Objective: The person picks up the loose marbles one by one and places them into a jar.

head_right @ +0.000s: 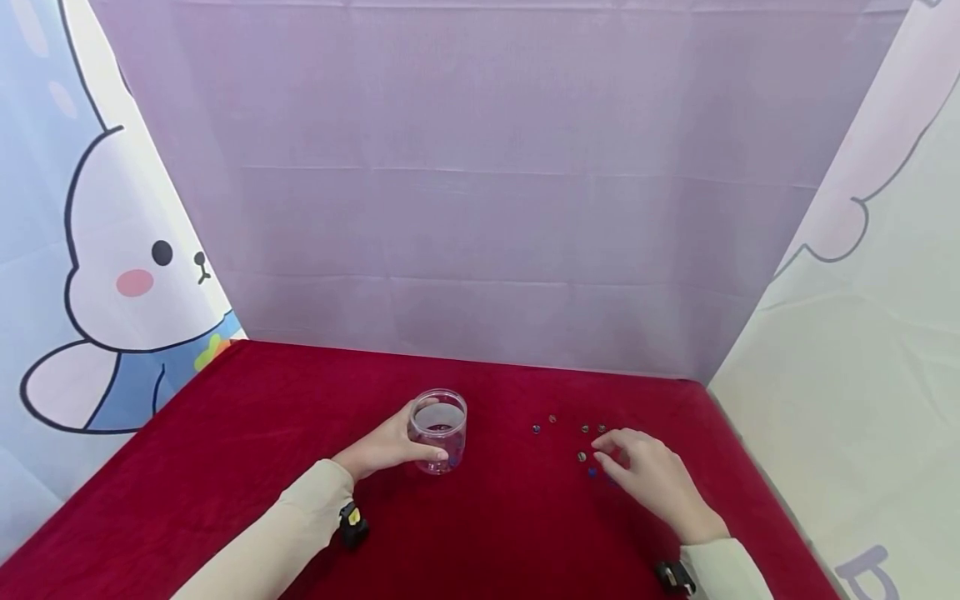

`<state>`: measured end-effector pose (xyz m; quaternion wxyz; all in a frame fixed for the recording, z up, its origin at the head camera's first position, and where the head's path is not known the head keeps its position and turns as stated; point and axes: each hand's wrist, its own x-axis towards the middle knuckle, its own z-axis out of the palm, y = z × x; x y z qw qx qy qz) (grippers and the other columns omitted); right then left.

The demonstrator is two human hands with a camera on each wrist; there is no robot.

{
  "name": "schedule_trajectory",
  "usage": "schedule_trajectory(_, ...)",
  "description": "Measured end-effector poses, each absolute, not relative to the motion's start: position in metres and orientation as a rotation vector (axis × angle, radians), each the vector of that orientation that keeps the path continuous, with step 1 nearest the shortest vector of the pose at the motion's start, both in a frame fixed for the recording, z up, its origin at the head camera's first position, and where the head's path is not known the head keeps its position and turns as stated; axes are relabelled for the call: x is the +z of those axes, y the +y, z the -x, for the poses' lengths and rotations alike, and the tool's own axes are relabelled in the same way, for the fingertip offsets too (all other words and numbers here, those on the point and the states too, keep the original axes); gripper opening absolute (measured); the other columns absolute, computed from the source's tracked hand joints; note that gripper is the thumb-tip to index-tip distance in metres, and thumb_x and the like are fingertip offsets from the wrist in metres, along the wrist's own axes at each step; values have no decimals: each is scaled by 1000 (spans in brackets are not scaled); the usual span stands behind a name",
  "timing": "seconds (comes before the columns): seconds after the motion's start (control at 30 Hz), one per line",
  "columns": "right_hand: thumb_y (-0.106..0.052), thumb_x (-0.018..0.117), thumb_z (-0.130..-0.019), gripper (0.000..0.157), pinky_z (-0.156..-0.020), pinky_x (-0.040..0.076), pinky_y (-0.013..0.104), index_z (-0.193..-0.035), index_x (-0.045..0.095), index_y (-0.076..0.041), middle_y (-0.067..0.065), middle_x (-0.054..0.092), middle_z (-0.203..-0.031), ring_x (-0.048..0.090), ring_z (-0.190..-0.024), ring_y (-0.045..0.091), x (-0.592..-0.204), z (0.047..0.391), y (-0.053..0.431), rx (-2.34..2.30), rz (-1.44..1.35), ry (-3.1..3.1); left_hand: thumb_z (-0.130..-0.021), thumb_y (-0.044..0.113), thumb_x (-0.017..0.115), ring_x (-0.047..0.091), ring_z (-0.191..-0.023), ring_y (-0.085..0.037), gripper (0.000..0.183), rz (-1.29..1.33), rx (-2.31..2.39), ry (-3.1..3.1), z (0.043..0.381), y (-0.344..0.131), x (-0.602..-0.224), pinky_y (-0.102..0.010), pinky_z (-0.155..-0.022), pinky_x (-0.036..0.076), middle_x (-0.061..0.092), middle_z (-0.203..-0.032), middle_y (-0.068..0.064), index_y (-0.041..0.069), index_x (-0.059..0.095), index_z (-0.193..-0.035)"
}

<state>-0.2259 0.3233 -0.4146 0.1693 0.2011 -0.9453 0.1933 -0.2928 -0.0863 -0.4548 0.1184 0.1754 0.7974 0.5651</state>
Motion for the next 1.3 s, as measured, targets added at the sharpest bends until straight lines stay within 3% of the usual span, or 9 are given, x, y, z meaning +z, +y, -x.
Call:
schedule_trajectory(0.4, -14, 81, -85, 18, -64, 52, 28, -100, 74, -20, -17, 67, -93, 61, -79, 0, -424, 224, 338, 548, -534, -2719, -77, 35, 89, 44, -129, -28, 98, -508, 1637, 2338, 293, -87, -454, -51, -100, 47, 48, -140, -7, 14, 30, -153)
schedule_trajectory(0.83, -17, 80, -86, 15, -61, 49, 27, -99, 73, -21, -15, 63, -86, 51, -68, 2, -432, 228, 344, 592, -449, -2914, -77, 35, 88, 44, -129, -28, 98, -498, 1631, 2344, 293, -87, -453, -52, -100, 47, 48, -140, -7, 14, 30, -153)
schedule_trajectory(1.3, -16, 81, -84, 14, -66, 53, 30, -96, 74, -18, -13, 66, -84, 61, -75, 4, -439, 232, 342, 600, -438, -3002, -77, 35, 88, 44, -129, -28, 97, -496, 1638, 2335, 293, -88, -455, -53, -101, 46, 48, -140, -6, 15, 30, -153)
